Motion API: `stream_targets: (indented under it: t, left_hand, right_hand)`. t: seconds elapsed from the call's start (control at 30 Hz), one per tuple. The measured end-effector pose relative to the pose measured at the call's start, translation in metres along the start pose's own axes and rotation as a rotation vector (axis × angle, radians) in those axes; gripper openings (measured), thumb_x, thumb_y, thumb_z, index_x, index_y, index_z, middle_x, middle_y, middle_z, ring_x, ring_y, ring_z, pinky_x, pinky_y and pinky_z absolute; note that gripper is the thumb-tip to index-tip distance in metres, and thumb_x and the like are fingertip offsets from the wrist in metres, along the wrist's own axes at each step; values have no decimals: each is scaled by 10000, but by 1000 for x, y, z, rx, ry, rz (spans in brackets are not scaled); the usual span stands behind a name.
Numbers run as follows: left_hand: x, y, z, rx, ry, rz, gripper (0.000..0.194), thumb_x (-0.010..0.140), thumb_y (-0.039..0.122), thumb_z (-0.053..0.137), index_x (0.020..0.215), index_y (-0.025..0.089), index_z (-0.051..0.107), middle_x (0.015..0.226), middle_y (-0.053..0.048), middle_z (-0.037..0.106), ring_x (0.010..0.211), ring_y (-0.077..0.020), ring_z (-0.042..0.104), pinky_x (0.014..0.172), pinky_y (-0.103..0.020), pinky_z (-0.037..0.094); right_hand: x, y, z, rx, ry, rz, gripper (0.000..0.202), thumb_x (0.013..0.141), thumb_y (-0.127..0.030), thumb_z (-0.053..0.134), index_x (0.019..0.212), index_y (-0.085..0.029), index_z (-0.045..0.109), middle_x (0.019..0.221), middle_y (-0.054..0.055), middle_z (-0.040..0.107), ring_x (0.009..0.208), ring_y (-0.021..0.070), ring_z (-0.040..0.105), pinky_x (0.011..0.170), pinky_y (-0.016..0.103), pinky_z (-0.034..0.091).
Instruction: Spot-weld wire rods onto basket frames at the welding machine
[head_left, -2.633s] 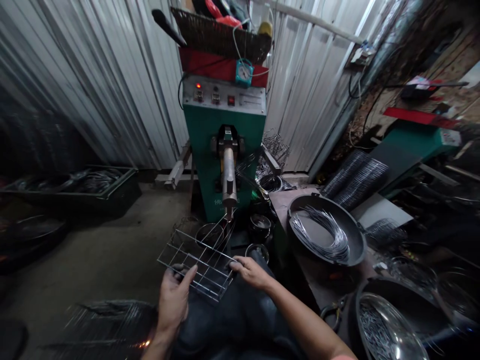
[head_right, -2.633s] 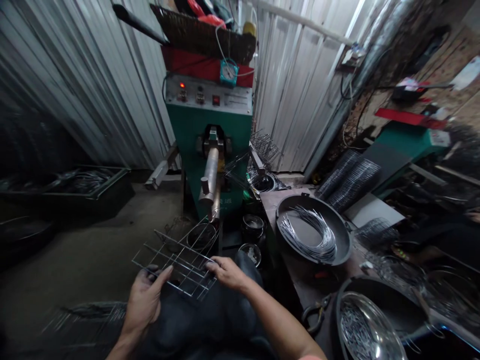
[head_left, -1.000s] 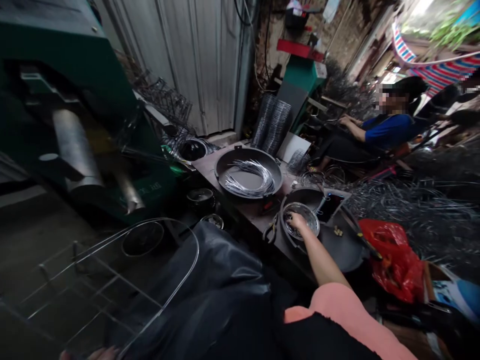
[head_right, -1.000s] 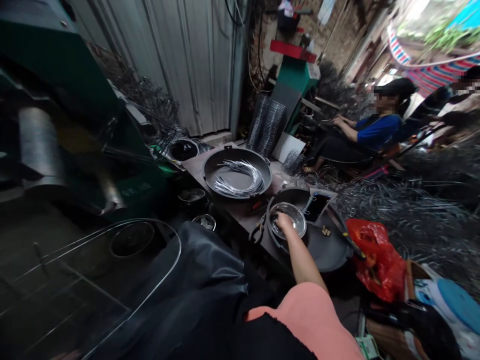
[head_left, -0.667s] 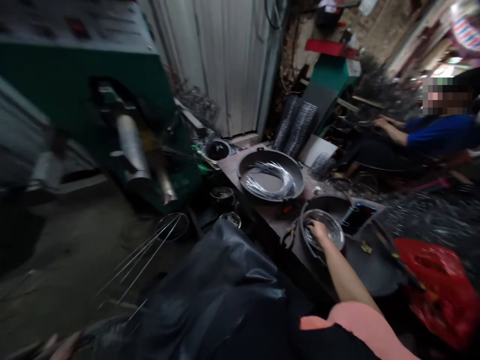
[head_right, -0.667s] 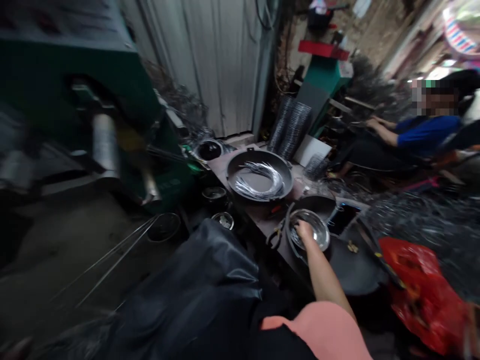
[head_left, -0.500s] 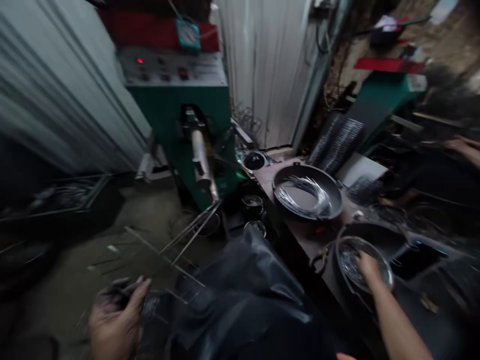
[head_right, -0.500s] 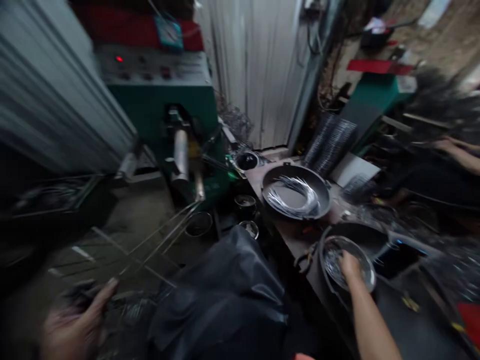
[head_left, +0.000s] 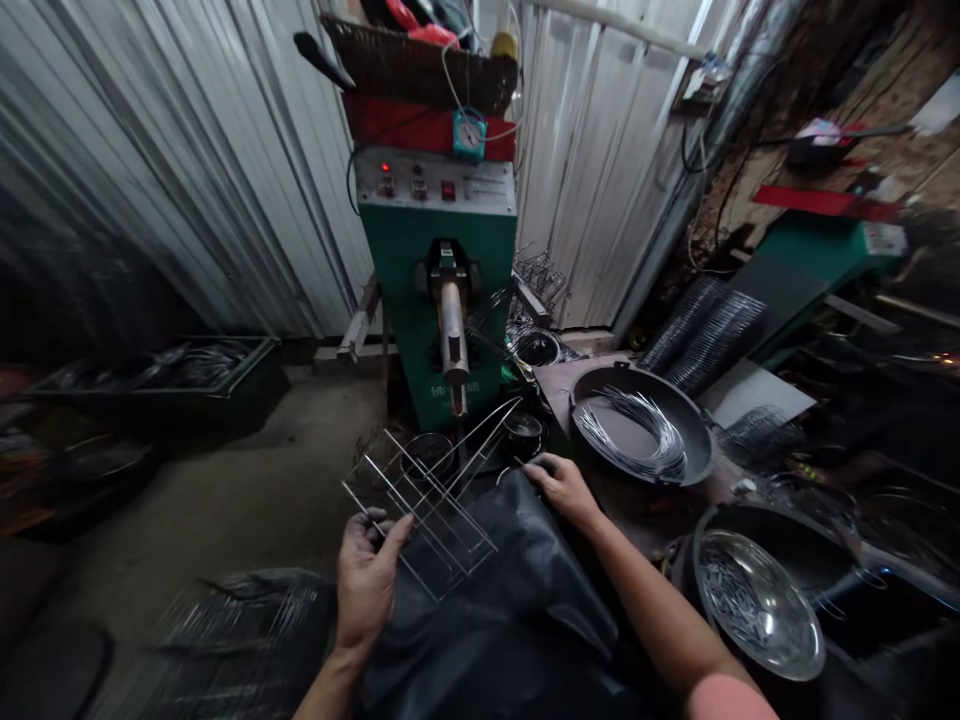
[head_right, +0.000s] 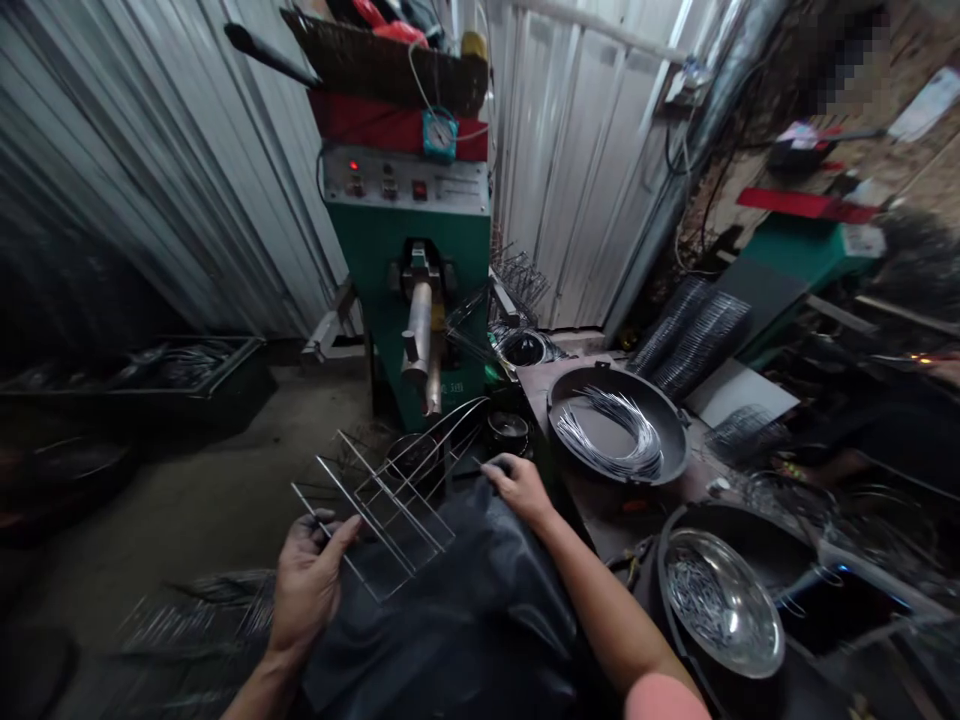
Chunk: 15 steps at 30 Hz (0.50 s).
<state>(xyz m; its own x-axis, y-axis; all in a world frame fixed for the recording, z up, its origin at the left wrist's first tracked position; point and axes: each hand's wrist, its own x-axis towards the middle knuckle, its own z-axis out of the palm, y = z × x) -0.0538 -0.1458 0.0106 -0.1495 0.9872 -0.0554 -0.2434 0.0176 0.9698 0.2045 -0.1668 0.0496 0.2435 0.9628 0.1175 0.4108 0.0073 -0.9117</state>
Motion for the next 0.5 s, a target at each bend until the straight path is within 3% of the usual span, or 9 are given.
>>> stream_targets:
  t: [0.1,0.23,0.5]
  left_hand:
    - [-3,-9,0,-12,-11,-39,438,603,383,766,899,196,502,728,36,568,650,-98,553,636,-208,443]
    - [-2,-21,-7,-42,31,-74,444,595,378,774,893,190,503,722,33,570,658,-96,552,652,-209,442]
    - [9,-21,-7,12,59,-142,485,569,408,777,908,181,514,707,26,572,606,-105,545,578,-220,442]
  right_hand:
    - [26,-9,33,127,-89,-13,277,741,-416,558,634,-163,590,596,-12,560,578,115,503,567,234,398]
    - [42,-7,51,284,-150,27,290,744,-440,552,651,-167,574,574,-30,513,531,96,445,505,215,355]
    - [59,9,78,465,-75,129,334,738,-489,567,623,-178,519,514,-42,456,472,87,396,465,216,318]
